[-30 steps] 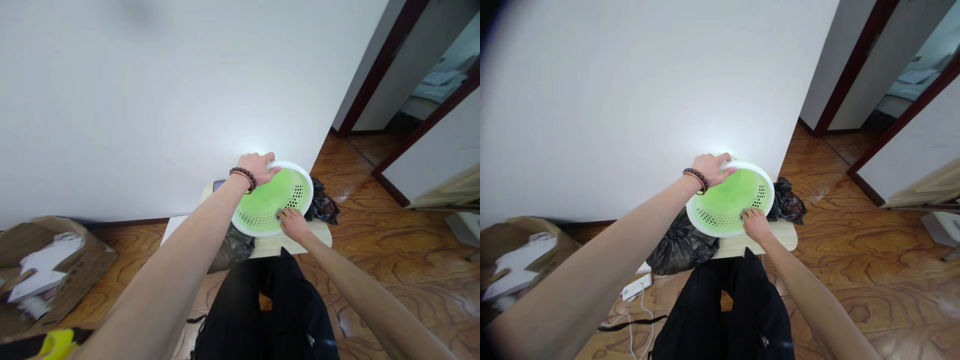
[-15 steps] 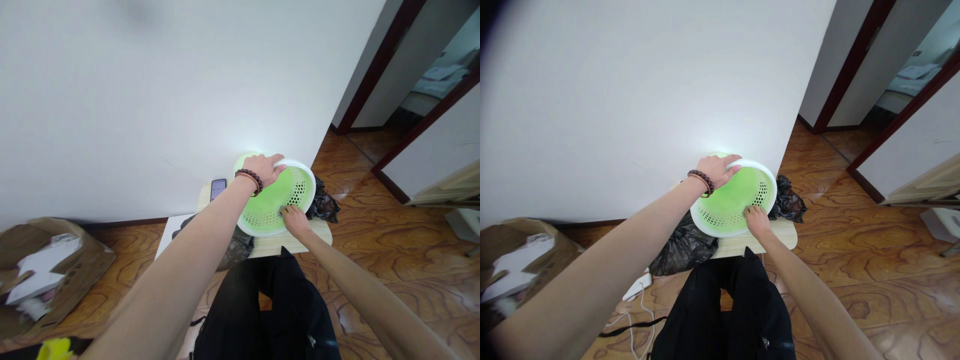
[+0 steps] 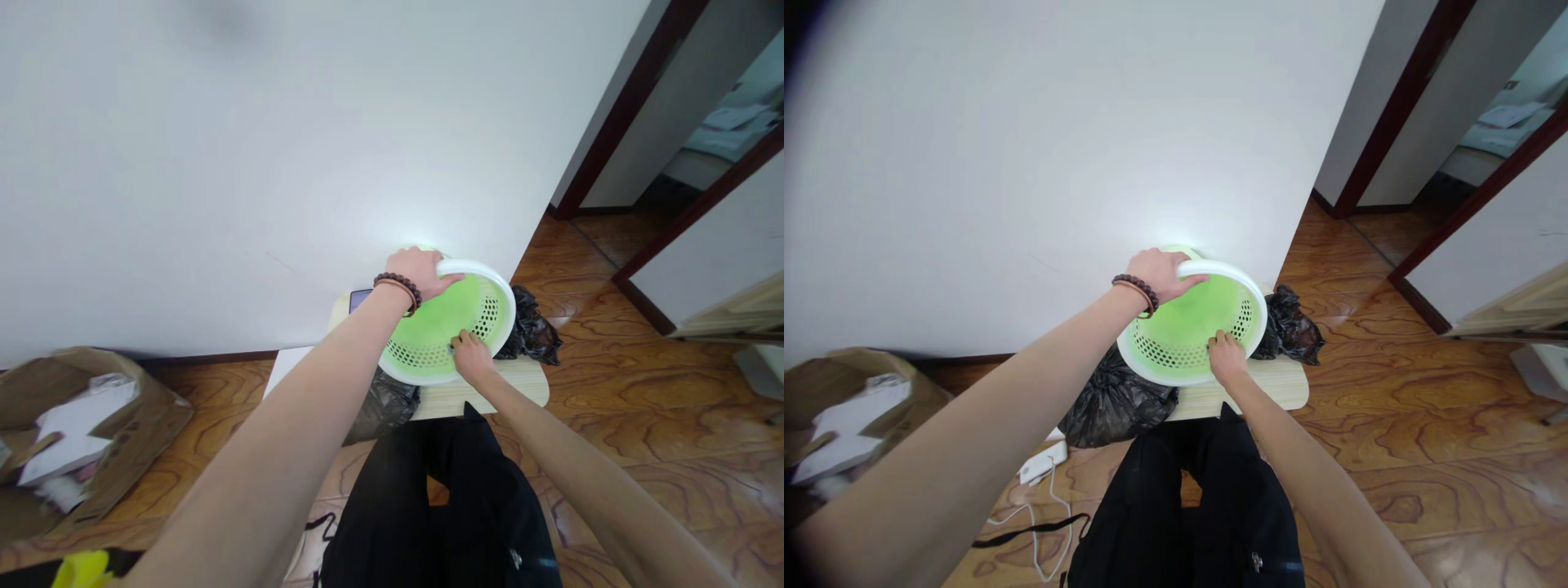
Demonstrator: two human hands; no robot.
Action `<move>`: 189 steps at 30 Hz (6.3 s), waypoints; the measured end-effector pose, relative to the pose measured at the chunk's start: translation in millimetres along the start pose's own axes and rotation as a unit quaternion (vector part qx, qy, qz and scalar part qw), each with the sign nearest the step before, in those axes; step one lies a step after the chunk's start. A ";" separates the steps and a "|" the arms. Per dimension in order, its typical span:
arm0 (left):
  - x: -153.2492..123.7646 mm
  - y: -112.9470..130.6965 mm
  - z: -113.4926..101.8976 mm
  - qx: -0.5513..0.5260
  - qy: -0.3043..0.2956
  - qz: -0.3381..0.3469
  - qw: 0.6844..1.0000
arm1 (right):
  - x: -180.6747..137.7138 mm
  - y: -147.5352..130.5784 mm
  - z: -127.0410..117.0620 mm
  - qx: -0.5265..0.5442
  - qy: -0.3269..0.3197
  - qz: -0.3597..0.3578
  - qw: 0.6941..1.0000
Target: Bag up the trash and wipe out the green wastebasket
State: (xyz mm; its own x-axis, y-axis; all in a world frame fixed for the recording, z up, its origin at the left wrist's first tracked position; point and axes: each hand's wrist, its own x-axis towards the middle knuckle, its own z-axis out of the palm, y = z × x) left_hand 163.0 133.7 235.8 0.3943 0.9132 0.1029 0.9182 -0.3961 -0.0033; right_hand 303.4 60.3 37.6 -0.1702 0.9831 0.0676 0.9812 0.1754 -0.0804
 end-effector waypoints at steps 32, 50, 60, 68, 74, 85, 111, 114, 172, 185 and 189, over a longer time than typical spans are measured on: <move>3.3 4.7 1.9 -0.003 -0.024 0.000 1.000 | 17.7 -17.3 -18.7 0.023 -0.030 -0.062 0.997; -1.5 15.6 10.0 0.011 -0.046 0.014 0.999 | -7.5 -62.7 21.0 0.210 -0.044 0.022 0.977; -3.3 15.7 -2.3 0.013 -0.037 0.017 0.999 | -7.5 7.3 -25.2 0.035 -0.050 0.017 0.998; 12.5 -1.9 -17.7 -0.049 -0.020 -0.048 0.997 | -8.8 21.1 -35.4 -0.025 0.008 -0.033 0.999; 13.9 -6.2 -15.5 -0.057 -0.010 -0.052 0.997 | -9.9 11.2 -34.7 -0.045 -0.007 -0.053 0.998; 19.2 -3.3 -9.6 -0.058 -0.012 -0.053 0.997 | 10.8 -23.8 -26.2 -0.127 -0.044 0.009 0.991; 19.3 3.8 -12.0 -0.085 -0.014 -0.087 0.992 | 13.3 -51.9 -0.2 0.136 -0.037 -0.041 0.989; 17.6 2.2 -13.2 -0.086 -0.019 -0.091 0.992 | 17.0 -28.7 -11.3 0.063 -0.051 -0.106 0.991; 18.3 2.9 -12.6 -0.083 -0.015 -0.080 0.993 | 14.0 -49.8 -17.3 0.283 -0.047 -0.091 0.954; 18.8 5.6 -13.0 -0.084 -0.018 -0.077 0.993 | 19.8 -25.4 -37.4 0.193 -0.116 -0.203 0.953; 18.3 3.1 -12.5 -0.084 -0.013 -0.079 0.993 | 16.7 -9.8 -36.3 0.179 -0.133 -0.214 0.951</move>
State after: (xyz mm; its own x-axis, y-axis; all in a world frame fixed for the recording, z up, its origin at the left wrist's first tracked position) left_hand 172.5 148.0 250.1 0.2485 0.9665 0.0639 0.9502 -0.2560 0.1779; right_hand 294.2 73.1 75.6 -0.6104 0.7880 -0.0798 0.7314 0.5221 -0.4387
